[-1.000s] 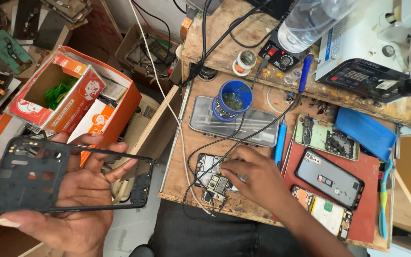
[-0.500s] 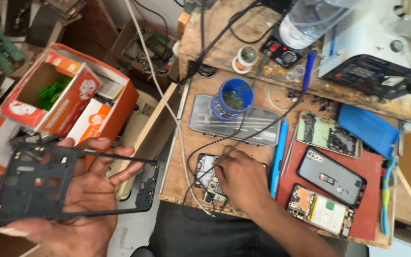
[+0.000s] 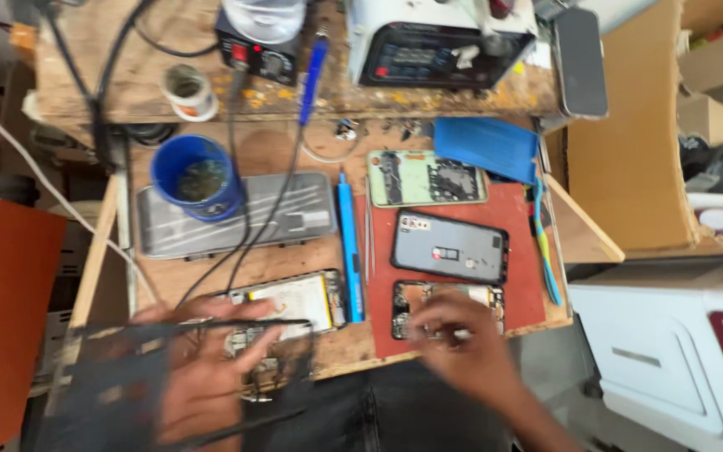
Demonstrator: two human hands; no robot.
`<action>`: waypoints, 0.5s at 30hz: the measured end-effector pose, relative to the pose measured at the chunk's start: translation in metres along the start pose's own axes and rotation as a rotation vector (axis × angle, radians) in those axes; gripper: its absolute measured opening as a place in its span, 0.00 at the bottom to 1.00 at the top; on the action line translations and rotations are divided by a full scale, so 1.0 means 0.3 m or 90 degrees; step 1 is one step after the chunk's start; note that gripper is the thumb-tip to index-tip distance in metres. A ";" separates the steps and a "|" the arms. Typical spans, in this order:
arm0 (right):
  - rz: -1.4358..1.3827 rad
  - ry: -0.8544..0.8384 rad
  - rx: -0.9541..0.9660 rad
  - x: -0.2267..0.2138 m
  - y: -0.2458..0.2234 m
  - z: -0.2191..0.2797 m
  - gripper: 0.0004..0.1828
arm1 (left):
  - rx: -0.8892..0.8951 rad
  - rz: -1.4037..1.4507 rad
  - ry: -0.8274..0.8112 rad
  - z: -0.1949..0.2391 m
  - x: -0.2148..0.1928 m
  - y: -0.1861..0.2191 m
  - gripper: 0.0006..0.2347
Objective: The person disassembles and reassembles multiple smartphones on a cluttered workbench. They remove back covers, disconnect internal components, and use a precision screwdriver to adjust screws. The person also wipes a phone frame with a cloth and handles various tools and parts throughout the process.
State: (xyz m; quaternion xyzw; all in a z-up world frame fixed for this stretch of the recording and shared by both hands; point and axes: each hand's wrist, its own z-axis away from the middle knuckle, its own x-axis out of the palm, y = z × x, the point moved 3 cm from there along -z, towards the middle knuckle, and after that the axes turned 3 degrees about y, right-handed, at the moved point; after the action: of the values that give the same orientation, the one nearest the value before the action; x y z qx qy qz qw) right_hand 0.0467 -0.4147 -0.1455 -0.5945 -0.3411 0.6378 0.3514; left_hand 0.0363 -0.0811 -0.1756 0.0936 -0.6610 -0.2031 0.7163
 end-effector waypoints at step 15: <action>0.057 0.083 0.056 -0.329 0.181 0.101 0.05 | -0.086 -0.215 0.142 -0.163 0.201 -0.435 0.27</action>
State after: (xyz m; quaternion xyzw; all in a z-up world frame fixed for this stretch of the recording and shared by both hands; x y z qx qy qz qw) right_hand 0.0188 -0.5276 -0.1387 -0.6334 -0.2620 0.6270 0.3701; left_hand 0.0654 -0.2300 -0.1787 0.1771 -0.5371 -0.3526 0.7455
